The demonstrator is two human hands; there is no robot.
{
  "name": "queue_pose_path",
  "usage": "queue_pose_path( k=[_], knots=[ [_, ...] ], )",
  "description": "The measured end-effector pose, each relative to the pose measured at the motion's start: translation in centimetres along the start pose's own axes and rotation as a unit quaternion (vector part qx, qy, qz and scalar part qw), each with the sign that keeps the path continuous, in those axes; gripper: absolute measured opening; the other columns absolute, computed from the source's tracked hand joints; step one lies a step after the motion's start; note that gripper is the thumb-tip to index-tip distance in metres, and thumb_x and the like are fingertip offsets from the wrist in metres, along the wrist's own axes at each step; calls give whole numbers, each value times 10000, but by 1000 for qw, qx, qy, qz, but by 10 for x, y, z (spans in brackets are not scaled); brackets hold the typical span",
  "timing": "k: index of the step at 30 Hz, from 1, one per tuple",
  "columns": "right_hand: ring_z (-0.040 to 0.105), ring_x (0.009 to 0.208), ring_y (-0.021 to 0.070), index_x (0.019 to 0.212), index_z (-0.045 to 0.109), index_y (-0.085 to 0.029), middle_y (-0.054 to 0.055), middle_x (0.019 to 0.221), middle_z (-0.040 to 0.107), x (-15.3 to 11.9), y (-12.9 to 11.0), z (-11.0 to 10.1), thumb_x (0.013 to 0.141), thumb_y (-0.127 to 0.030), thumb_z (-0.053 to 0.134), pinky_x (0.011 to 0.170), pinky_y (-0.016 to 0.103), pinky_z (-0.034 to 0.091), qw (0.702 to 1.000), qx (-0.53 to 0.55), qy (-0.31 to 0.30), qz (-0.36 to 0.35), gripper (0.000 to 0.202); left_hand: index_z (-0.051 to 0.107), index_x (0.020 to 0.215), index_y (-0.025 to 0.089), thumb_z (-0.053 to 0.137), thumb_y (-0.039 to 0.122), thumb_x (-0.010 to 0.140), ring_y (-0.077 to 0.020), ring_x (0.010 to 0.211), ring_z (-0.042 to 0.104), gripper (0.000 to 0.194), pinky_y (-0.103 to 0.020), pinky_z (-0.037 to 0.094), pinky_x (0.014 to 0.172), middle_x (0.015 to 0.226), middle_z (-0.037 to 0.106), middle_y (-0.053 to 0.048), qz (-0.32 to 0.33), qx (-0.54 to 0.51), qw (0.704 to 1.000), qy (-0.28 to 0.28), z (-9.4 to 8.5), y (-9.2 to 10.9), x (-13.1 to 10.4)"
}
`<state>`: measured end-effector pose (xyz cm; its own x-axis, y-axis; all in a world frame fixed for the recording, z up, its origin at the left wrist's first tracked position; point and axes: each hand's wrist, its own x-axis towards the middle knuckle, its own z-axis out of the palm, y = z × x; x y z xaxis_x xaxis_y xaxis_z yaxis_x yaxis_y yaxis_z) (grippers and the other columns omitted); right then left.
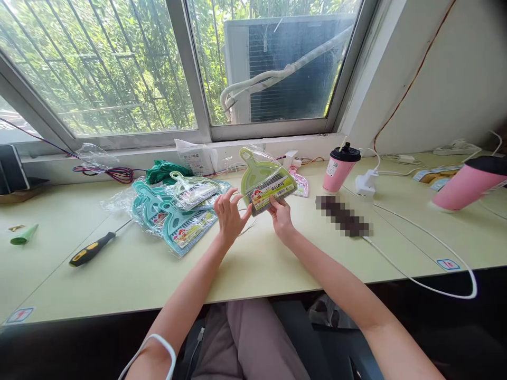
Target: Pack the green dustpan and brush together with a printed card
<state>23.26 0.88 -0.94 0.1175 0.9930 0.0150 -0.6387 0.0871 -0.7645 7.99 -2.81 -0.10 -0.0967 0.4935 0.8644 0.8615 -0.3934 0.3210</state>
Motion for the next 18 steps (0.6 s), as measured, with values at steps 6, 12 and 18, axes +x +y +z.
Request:
queue_pose_path(
  k=[6, 12, 18],
  knots=[
    [676, 921, 219, 897, 688, -203, 48, 984, 732, -9, 5, 4, 637, -383, 794, 810, 368, 558, 995, -84, -45, -17, 334, 509, 1261, 203, 596, 393, 859, -312, 1466, 249, 453, -540, 79, 1205, 1472, 450, -149, 5, -57, 997, -53, -1, 8, 7],
    [643, 811, 199, 843, 680, -195, 29, 851, 729, -22, 16, 9, 613, -436, 786, 722, 335, 526, 984, -160, -58, -61, 349, 462, 1350, 157, 512, 322, 903, -270, 1474, 246, 479, -454, 272, 1188, 1517, 396, -154, -28, -43, 998, -45, -3, 1, 9],
    [623, 809, 204, 833, 672, -202, 30, 859, 727, -24, 17, 8, 607, -443, 772, 714, 332, 510, 978, -192, -45, -71, 345, 495, 1362, 180, 419, 185, 916, -273, 1461, 280, 452, -458, 298, 1182, 1544, 369, -97, -14, -46, 992, -117, 2, 0, 1]
  ],
)
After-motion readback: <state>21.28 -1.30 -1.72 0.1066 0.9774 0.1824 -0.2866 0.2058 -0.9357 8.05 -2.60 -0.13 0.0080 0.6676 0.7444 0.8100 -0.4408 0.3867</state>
